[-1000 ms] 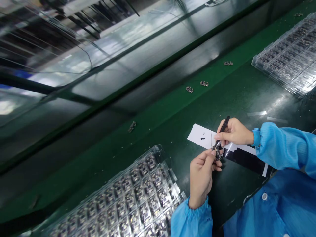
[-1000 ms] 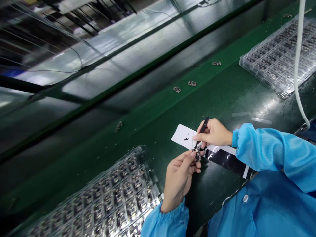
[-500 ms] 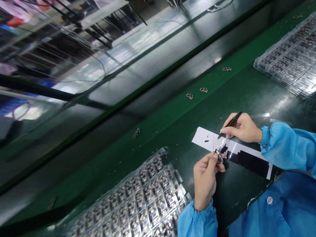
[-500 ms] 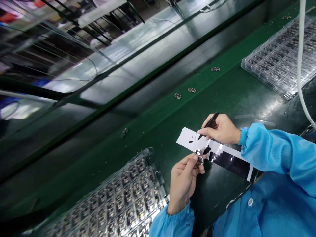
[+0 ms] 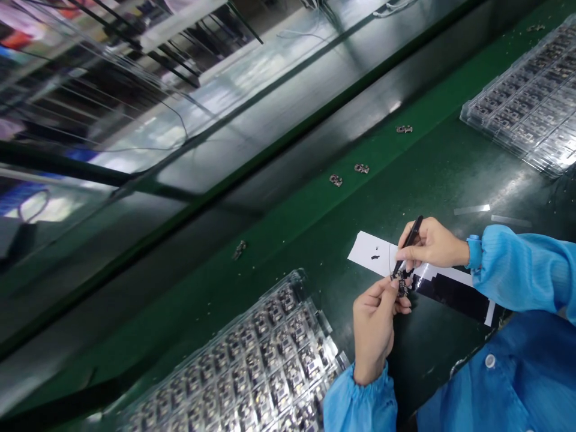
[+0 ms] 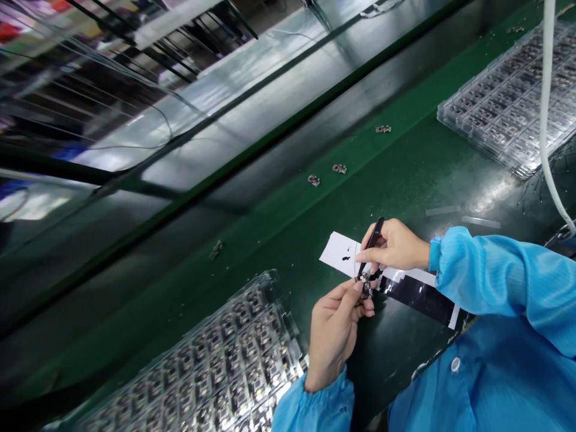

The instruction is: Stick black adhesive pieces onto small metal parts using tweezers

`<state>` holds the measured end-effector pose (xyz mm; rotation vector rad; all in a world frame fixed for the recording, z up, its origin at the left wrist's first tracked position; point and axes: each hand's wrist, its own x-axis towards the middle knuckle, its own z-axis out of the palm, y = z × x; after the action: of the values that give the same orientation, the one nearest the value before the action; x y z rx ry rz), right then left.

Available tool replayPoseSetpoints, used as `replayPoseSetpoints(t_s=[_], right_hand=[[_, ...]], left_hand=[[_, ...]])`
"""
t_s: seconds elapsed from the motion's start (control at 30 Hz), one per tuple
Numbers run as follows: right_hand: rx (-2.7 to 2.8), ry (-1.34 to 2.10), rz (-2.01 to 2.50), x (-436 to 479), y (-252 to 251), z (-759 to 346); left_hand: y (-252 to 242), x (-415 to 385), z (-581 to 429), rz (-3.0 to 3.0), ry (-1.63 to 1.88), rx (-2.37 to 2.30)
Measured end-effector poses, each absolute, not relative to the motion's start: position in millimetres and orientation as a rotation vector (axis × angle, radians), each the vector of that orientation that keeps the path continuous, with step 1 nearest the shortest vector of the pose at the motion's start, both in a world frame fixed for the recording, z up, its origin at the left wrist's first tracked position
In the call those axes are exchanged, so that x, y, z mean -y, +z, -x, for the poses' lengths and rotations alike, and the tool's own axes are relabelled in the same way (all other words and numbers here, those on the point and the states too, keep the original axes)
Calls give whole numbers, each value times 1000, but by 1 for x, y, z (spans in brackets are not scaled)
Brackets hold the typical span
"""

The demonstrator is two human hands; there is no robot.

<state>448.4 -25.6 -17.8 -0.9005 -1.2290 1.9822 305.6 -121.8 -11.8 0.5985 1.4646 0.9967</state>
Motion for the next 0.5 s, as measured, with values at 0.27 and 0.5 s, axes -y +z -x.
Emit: replayPoseSetpoints(t_s=[0.27,0.5], right_hand=[[1184,1968,931,25,-15,-448],[1205,2002,931,25,-17,-449]], left_hand=[[-10,120,-307,-592,966,-1468],[-9,120,-307,-589,949,-1478]])
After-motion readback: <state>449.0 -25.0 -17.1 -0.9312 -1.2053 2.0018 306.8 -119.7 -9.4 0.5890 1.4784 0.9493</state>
